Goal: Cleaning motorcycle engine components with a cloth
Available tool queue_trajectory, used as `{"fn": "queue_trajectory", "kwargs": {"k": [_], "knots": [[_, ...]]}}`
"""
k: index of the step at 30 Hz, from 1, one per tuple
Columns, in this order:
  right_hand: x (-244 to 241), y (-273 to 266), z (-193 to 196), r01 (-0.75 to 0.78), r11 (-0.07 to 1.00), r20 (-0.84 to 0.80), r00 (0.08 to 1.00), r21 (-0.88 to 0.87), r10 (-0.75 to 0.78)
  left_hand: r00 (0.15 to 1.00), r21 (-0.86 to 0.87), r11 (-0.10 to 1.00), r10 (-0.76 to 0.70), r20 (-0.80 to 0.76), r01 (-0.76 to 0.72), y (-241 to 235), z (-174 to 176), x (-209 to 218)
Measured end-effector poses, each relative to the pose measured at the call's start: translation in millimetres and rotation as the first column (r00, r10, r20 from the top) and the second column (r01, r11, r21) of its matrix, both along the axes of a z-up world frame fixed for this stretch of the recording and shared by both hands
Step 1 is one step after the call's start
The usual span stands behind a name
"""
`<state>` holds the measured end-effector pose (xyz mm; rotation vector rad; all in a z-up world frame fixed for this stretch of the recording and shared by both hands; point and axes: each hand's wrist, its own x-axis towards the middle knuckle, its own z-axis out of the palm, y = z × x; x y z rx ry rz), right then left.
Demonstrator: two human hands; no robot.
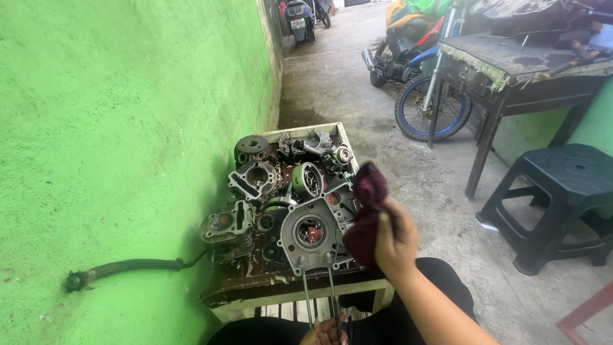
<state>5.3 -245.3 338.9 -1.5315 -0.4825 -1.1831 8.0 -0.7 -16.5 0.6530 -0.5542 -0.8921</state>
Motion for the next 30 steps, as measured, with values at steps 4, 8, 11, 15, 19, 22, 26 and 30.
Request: {"fn": "queue_trajectory", "kwargs": {"k": [4,8,11,15,19,22,26,30], "knots": [[6.8,45.5,36.0,0.038,0.916,-0.132,0.986,-0.4,-0.099,0.991,-0.049,0.998,0.027,-0.129,-0.034,-0.3,10.4,-12.4],[44.3,85.8,-18.3,0.027,0.554,-0.327,0.783,-0.832,-0.529,0.989,0.002,0.997,0.083,-0.126,-0.083,0.7,26.5,-20.6],[46.7,98.7,-23.2,0.017,0.51,-0.321,0.759,-0.86,-0.567,0.988,0.007,0.997,0.079,-0.136,-0.079,-0.9,34.1,-16.9],[34.1,94.4,-24.3,-0.089,0.244,-0.195,0.869,-0.966,-0.455,0.926,0.171,0.962,0.253,-0.28,-0.212,-6.5,88.1,-42.9],[2.6,82.7,-17.9,-0.168,0.342,-0.269,0.924,-0.924,-0.273,0.93,0.235,0.945,0.28,-0.237,-0.225,-9.8,99.1,-49.8],[2.7,72.9,-2.3,-0.23,0.374,-0.34,0.904,-0.898,-0.261,0.939,0.111,0.97,0.238,-0.25,-0.216,-9.0,76.0,-40.1],[19.8,70.8,25.5,-0.14,0.473,-0.294,0.917,-0.87,-0.27,0.943,0.089,0.974,0.226,-0.244,-0.21,-7.4,69.6,-38.9],[37.5,82.9,20.5,0.013,0.319,-0.116,0.917,-0.948,-0.383,0.94,0.145,0.962,0.259,-0.223,-0.231,-7.8,88.7,-44.2]]}}
